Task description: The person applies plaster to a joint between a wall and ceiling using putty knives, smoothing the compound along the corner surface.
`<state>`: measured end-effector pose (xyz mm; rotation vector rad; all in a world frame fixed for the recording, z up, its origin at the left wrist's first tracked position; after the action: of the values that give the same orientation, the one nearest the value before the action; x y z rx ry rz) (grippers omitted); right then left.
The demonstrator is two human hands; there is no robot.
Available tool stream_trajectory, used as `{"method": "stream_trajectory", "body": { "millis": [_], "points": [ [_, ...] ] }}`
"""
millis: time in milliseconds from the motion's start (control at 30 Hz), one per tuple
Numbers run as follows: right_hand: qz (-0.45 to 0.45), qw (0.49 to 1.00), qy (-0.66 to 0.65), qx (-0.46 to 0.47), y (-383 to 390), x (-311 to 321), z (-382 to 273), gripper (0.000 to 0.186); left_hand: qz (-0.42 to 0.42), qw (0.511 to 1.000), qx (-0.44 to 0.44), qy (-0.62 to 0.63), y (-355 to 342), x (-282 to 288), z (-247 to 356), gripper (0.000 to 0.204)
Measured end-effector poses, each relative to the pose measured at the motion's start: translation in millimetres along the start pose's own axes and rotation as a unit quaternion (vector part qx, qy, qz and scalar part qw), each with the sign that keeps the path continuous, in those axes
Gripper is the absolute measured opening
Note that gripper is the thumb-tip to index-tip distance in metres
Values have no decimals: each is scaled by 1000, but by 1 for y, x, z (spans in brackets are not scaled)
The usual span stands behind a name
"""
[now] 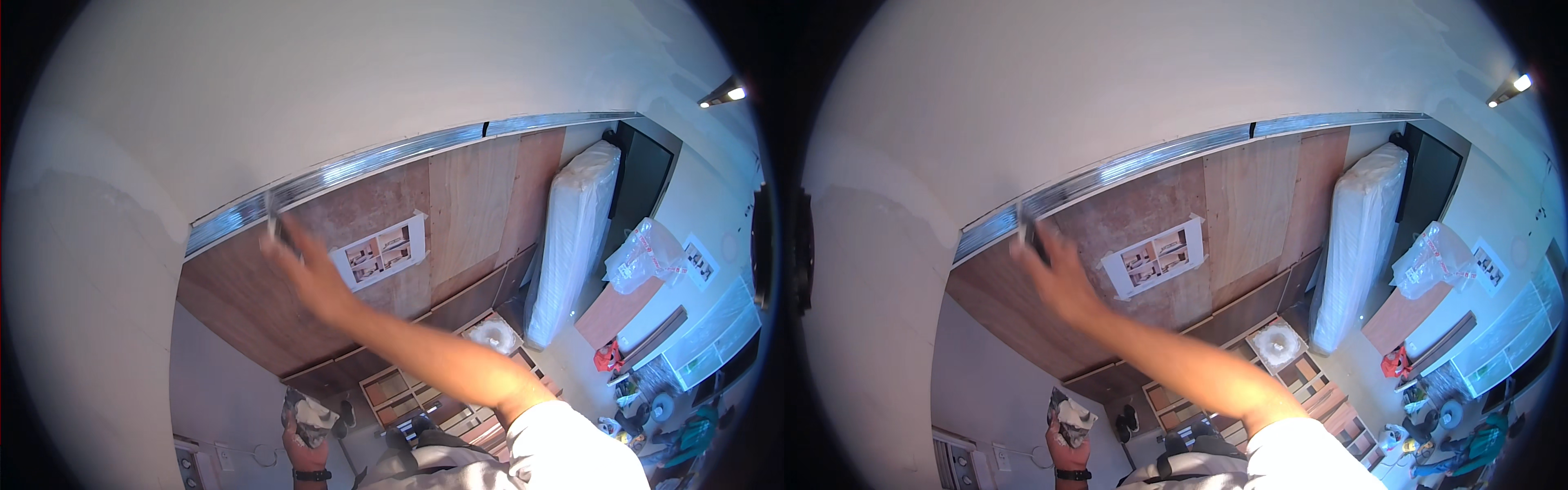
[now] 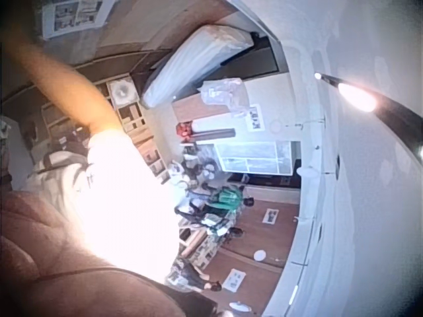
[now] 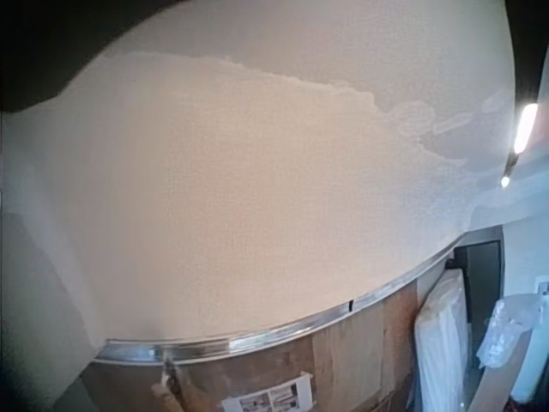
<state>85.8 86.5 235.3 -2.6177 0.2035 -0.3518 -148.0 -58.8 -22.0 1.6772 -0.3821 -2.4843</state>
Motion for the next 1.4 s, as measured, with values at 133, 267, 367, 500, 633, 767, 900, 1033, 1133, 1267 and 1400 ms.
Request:
{"method": "stream_trajectory", "body": {
  "millis": [133,267,367,500,633,767,900,1033,1133,1267,1400],
  "points": [
    [-236,939,-224,-111,100,6,64,93,-8,1000,2,12,3,-3,-6,38],
    [-324,897,-275,-116,165,20,97,82,-32,999,27,4,-14,-31,-15,38],
    [-344,907,-242,29,181,45,107,70,-8,997,31,-66,-30,-64,-28,43],
    [-314,935,-165,28,184,65,119,63,-288,933,194,96,-49,-111,-51,43],
    [-253,962,55,91,186,85,139,59,-18,996,92,-6,-59,-111,-79,43],
    [-230,958,130,113,194,110,162,60,-39,975,217,26,-75,-96,-97,43],
    [-214,960,153,92,207,131,180,55,-24,985,170,-12,-73,-88,-113,36],
    [-182,966,167,74,219,148,198,52,16,985,163,-45,-75,-100,-123,34],
    [-165,957,234,42,232,163,216,50,-30,980,190,-45,-77,-118,-128,38],
    [-147,976,16,-159,257,177,240,64,-36,980,183,-74,-77,-142,-137,43],
    [-78,823,-465,-317,278,189,247,82,-6,986,151,-67,-77,-153,-149,42]
  ]
}}
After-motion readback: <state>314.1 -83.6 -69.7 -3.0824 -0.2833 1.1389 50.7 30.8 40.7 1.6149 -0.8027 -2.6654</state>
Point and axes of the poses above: each hand's wrist, its own y-axis away from the middle knuckle, its own x-axis out of the back of the hand, z = x × y, the point moved 1 cm from there along -y, towards the middle knuckle, and after that the axes turned 10 degrees about y, right-handed, at the moved point
